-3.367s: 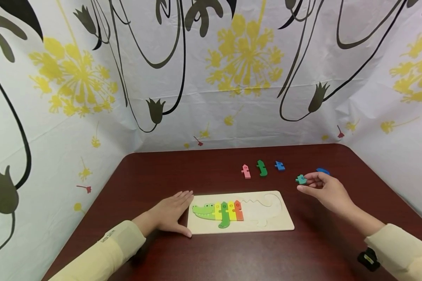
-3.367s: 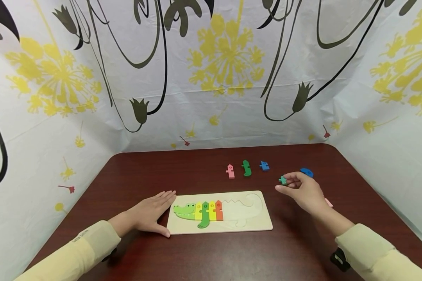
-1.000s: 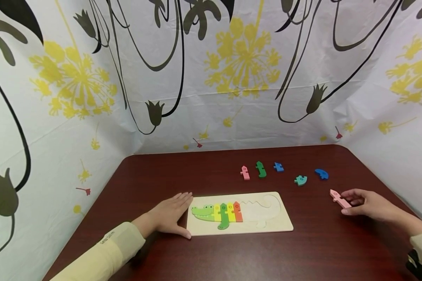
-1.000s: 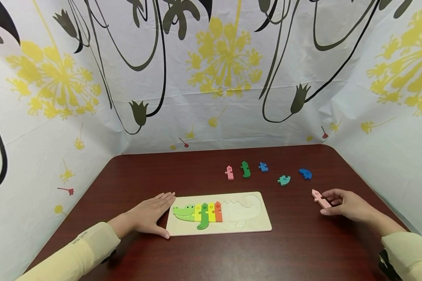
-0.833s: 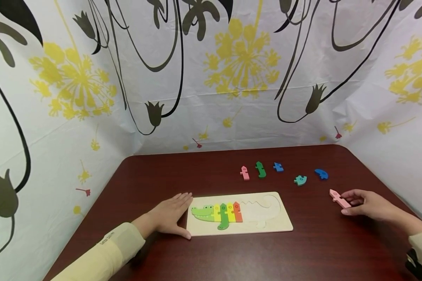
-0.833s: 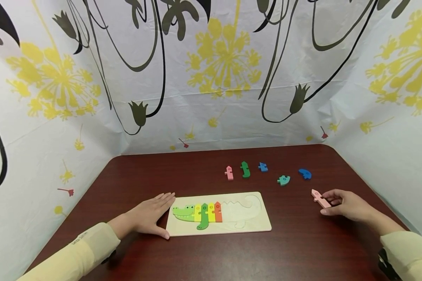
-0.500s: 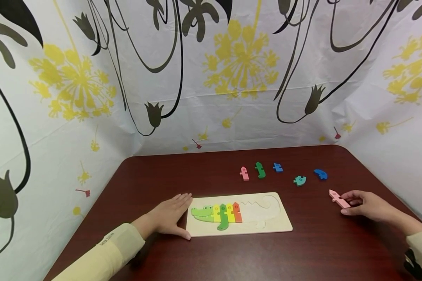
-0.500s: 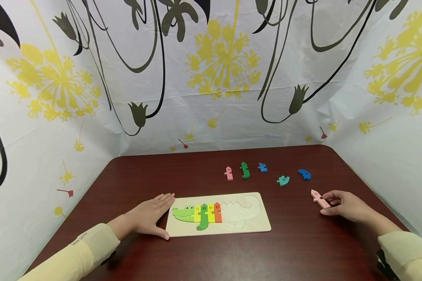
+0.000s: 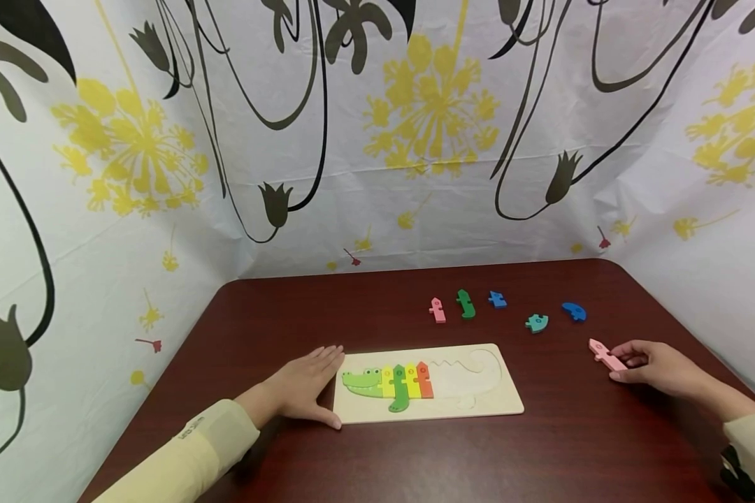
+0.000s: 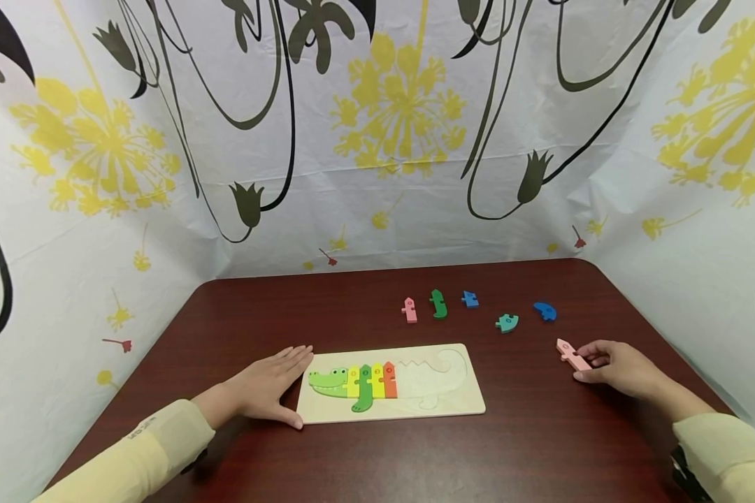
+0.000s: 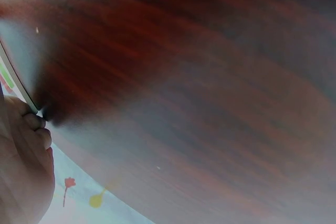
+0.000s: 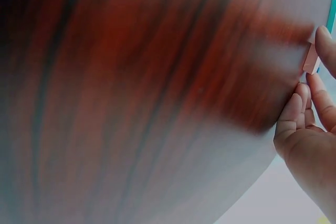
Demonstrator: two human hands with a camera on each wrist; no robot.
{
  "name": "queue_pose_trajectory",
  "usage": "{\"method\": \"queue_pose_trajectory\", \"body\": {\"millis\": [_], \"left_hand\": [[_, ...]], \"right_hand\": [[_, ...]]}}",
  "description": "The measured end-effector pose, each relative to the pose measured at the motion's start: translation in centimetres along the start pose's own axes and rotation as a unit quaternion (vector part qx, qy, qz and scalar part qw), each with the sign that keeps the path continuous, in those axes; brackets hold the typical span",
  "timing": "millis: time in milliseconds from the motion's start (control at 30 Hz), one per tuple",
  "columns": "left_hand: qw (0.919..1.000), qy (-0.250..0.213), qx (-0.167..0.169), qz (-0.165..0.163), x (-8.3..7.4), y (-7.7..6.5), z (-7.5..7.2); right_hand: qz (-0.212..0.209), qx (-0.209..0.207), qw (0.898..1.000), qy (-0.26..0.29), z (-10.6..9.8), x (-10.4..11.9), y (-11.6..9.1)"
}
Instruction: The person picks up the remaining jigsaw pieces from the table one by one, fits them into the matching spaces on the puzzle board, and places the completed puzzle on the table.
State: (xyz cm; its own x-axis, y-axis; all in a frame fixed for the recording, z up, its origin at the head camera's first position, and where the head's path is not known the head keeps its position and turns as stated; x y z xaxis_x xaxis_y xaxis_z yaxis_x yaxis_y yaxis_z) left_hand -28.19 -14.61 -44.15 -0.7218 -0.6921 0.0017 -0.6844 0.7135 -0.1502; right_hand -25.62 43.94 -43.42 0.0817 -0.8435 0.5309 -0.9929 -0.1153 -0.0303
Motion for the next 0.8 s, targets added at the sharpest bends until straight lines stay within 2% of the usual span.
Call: {"method": "queue_pose_trajectory", "body": {"millis": [800], "left_hand": [[1.0000,-0.002,-0.005,0.000,0.02,0.02,-0.02]], "right_hand": [[0.011,-0.015,0.999,-0.028,-0.03,0.05,0.10]]}}
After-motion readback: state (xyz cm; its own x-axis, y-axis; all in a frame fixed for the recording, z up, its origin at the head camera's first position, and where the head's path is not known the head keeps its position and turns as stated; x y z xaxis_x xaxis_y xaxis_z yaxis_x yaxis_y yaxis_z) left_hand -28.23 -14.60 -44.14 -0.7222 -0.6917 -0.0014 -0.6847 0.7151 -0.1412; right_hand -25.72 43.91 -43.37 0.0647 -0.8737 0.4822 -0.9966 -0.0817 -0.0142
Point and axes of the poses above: each hand's wrist, its own y-axis towards the middle knuckle, its own z-axis out of the palm, x = y × z, the point moved 5 cm from there along y, towards the middle knuckle, and after that the axes turned 2 degrees about -y, right-handed, at the moved point
